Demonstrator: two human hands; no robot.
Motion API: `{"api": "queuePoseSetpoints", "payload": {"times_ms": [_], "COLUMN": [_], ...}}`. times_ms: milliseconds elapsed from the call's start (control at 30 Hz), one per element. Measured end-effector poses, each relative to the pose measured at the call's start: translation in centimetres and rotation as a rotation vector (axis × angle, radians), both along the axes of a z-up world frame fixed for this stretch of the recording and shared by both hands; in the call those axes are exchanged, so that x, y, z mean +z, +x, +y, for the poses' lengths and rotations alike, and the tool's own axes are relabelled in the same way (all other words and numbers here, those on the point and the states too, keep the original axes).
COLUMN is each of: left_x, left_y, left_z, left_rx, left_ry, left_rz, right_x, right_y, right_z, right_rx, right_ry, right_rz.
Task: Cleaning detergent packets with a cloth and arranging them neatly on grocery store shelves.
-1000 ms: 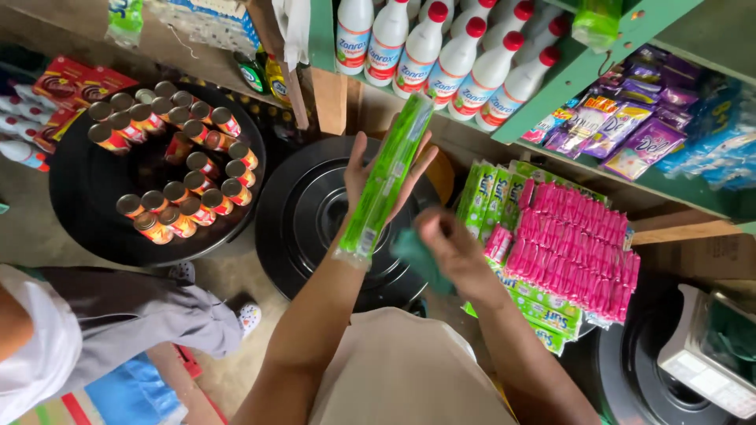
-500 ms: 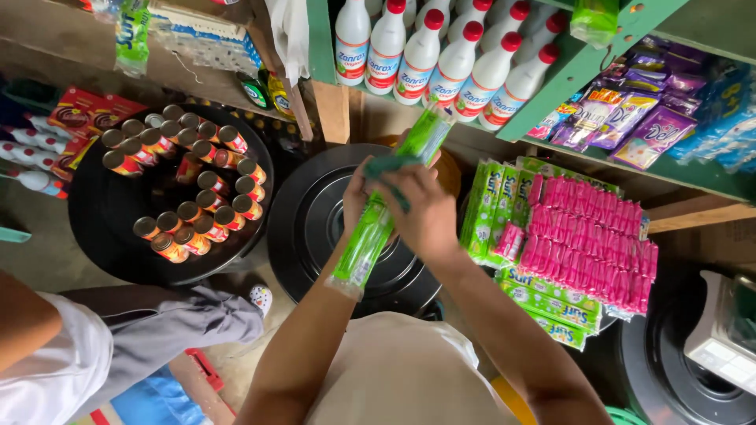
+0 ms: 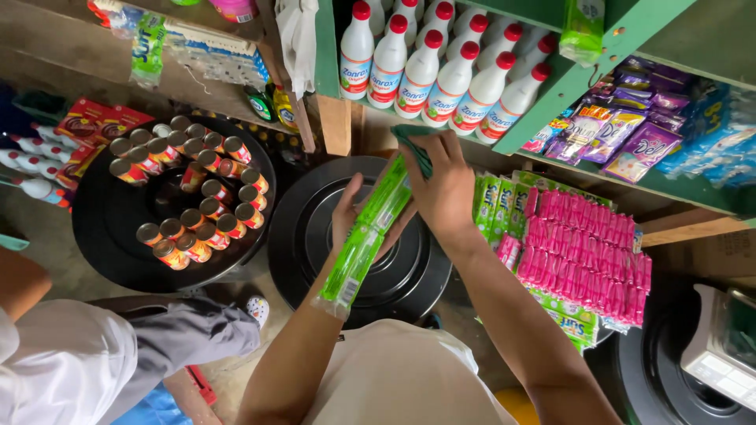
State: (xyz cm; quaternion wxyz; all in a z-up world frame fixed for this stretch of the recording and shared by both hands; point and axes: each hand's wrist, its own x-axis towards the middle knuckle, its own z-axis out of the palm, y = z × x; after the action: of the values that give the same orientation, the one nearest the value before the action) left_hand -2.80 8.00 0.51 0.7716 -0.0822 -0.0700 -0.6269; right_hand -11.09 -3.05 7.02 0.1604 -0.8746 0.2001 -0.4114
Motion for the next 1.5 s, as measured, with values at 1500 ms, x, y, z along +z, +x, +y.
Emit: {"api": "queuePoseSetpoints", "payload": {"times_ms": [1500], "left_x": [-12.4], "left_y": [0.9], "left_z": [-1.0], "left_rx": [0.372], "left_ry": [0.949], "left_rz": [0.249], "right_x": [0.3], "right_y": [-6.8], "right_z": [3.9], "right_rx": [0.349], "right_ry": [0.142], "right_rz": [0.254]}}
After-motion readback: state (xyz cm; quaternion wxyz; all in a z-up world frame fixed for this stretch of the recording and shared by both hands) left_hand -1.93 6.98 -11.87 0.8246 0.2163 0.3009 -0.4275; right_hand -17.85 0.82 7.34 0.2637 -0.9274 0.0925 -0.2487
